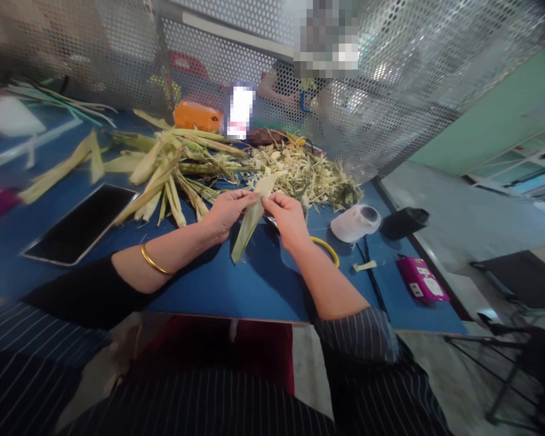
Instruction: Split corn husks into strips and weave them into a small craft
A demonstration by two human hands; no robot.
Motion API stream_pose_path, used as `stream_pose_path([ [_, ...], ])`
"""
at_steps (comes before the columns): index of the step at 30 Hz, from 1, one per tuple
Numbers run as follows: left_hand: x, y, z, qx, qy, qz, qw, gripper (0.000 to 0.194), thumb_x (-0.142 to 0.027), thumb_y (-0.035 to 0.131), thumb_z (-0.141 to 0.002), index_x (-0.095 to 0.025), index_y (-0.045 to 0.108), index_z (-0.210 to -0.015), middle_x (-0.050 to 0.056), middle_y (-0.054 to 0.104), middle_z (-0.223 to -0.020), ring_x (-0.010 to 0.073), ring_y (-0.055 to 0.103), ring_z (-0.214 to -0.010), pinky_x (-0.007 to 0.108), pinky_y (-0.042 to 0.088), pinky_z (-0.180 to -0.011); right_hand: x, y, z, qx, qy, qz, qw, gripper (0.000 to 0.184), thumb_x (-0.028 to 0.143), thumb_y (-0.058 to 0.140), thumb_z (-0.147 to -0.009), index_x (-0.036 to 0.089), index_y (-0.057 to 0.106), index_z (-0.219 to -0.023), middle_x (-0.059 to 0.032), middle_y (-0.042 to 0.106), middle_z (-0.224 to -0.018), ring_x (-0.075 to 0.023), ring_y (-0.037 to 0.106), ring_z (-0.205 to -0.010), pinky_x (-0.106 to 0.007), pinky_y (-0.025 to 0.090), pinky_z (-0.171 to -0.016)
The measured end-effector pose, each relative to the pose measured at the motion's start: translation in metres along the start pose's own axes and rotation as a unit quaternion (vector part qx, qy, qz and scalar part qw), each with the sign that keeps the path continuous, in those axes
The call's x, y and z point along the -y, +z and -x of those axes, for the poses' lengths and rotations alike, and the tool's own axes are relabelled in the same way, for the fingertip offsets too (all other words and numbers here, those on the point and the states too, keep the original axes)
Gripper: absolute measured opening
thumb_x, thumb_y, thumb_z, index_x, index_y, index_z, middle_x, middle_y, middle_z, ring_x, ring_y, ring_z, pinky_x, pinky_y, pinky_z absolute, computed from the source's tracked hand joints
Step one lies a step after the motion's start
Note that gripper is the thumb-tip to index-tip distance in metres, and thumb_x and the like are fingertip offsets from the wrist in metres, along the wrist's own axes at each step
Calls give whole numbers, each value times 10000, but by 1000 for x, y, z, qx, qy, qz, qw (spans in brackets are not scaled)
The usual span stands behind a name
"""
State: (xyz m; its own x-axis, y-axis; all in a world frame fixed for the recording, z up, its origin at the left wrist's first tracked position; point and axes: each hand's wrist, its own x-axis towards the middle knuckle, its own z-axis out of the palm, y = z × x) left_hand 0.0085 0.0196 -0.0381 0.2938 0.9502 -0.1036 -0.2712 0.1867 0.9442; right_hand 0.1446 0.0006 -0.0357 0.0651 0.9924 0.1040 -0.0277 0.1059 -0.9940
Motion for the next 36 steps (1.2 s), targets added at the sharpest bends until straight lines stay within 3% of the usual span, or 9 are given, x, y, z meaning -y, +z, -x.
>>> stream_pose_path([
  [7,-3,4,3,-52,-21,-20,998,147,-217,640,-804,-154,563,-697,-33,546,-545,62,441,-436,198,334,-443,0,2,3,26,54,-86,994,263,398,726,-623,202,552,-648,42,559,-637,-101,490,-605,-255,433,-667],
  [10,-3,4,2,-81,11,-41,996,163,-231,647,-796,-161,551,-684,-47,524,-533,56,412,-426,197,316,-433,1,0,1,39,60,-82,994,264,408,713,-636,211,540,-662,20,580,-669,-122,508,-627,-273,446,-678],
  [17,4,-4,-4,-56,84,-162,982,174,-260,622,-784,-155,600,-646,-29,534,-546,65,409,-459,193,292,-435,7,0,2,67,38,-79,994,204,386,663,-703,201,583,-679,-4,610,-700,-136,546,-666,-291,473,-701],
  [21,5,-11,-10,-103,115,-205,967,188,-251,610,-778,-162,592,-614,-31,513,-513,70,418,-430,196,298,-426,23,-1,8,56,-21,-70,996,266,431,626,-731,210,513,-639,-30,620,-760,-166,595,-757,-321,499,-744],
  [26,1,-15,-16,-144,61,-169,973,158,-240,615,-798,-162,584,-664,-23,531,-525,86,483,-371,218,350,-397,54,-15,19,85,-113,-73,987,349,508,604,-758,225,440,-638,-19,562,-766,-130,554,-608,-360,508,-686],
  [31,-2,-17,-18,-159,64,-141,975,156,-217,600,-821,-160,569,-680,-19,520,-525,99,548,-407,223,428,-422,67,-51,27,98,-143,-89,981,484,615,580,-744,238,311,-605,51,414,-624,-39,329,-399,-282,408,-490],
  [34,-5,-17,-16,-154,46,-103,982,129,-204,600,-828,-160,573,-710,-11,537,-571,107,585,-443,223,457,-439,65,-61,26,60,-155,-70,984,489,683,509,-749,242,347,-613,33,445,-641,-55,367,-433,-280,386,-501],
  [36,-8,-14,-12,-134,20,-64,989,115,-205,614,-826,-156,579,-727,2,565,-625,110,605,-472,233,490,-468,61,-54,23,34,-134,-42,989,425,617,537,-765,235,413,-627,6,508,-705,-77,433,-497,-283,394,-528],
])
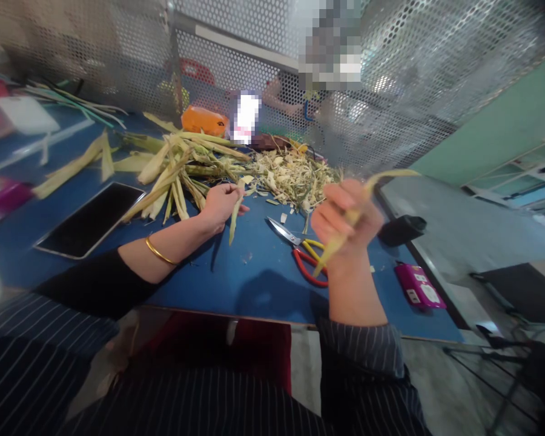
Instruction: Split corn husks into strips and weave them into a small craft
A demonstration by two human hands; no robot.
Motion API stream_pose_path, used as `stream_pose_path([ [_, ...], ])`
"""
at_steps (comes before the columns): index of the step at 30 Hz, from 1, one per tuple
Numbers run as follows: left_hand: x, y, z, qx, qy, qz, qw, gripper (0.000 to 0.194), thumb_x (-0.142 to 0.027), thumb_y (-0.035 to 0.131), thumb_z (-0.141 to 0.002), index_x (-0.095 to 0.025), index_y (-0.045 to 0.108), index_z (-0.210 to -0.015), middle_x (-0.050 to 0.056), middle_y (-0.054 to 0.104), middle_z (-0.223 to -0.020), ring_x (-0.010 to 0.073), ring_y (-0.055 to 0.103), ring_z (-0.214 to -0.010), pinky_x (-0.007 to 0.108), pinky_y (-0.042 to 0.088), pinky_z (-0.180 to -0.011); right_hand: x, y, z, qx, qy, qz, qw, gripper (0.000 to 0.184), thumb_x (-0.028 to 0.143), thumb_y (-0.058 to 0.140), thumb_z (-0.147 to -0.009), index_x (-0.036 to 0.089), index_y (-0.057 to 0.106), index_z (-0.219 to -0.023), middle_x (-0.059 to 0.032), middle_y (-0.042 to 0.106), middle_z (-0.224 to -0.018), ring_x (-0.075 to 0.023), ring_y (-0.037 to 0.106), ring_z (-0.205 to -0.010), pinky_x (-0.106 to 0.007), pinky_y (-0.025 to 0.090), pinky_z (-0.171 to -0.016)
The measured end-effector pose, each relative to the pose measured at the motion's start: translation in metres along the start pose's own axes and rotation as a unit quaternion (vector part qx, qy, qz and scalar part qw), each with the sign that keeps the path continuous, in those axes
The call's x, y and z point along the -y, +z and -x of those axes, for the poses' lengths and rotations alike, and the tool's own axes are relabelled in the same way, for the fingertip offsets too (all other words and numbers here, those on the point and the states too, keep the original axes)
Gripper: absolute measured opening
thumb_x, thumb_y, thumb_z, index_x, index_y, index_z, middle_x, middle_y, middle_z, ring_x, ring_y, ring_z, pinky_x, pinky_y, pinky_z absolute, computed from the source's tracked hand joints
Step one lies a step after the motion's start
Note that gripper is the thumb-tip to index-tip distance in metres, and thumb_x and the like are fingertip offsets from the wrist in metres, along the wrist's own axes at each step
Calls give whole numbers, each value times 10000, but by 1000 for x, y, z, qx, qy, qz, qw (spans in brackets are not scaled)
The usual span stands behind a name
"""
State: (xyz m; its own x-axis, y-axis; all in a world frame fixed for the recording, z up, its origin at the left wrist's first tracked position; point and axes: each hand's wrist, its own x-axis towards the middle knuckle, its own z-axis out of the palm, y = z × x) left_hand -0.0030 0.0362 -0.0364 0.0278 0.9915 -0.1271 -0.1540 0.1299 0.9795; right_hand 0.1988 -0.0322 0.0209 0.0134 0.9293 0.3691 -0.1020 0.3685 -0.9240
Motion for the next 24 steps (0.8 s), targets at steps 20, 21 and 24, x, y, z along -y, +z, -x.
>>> stream_pose_path([
  [20,-4,17,34,142,-56,-73,986,182,-253,506,-898,-167,499,-738,-51,461,-547,37,331,-358,186,196,-372,-67,39,-2,-22,63,253,965,297,417,673,-726,198,601,-912,35,545,-682,-106,446,-591,-234,360,-546],
  [21,-3,17,34,144,-26,-106,984,194,-255,527,-882,-165,505,-712,-51,458,-532,39,326,-374,191,209,-391,-67,39,-2,-24,66,240,968,322,416,681,-720,203,609,-950,30,558,-704,-108,459,-598,-234,369,-546],
  [24,3,15,35,186,60,-204,959,282,-302,546,-859,-154,529,-620,-31,479,-508,59,351,-423,210,243,-440,-67,38,-3,-15,61,239,969,221,408,621,-781,203,644,-860,20,559,-667,-108,464,-573,-233,367,-531],
])
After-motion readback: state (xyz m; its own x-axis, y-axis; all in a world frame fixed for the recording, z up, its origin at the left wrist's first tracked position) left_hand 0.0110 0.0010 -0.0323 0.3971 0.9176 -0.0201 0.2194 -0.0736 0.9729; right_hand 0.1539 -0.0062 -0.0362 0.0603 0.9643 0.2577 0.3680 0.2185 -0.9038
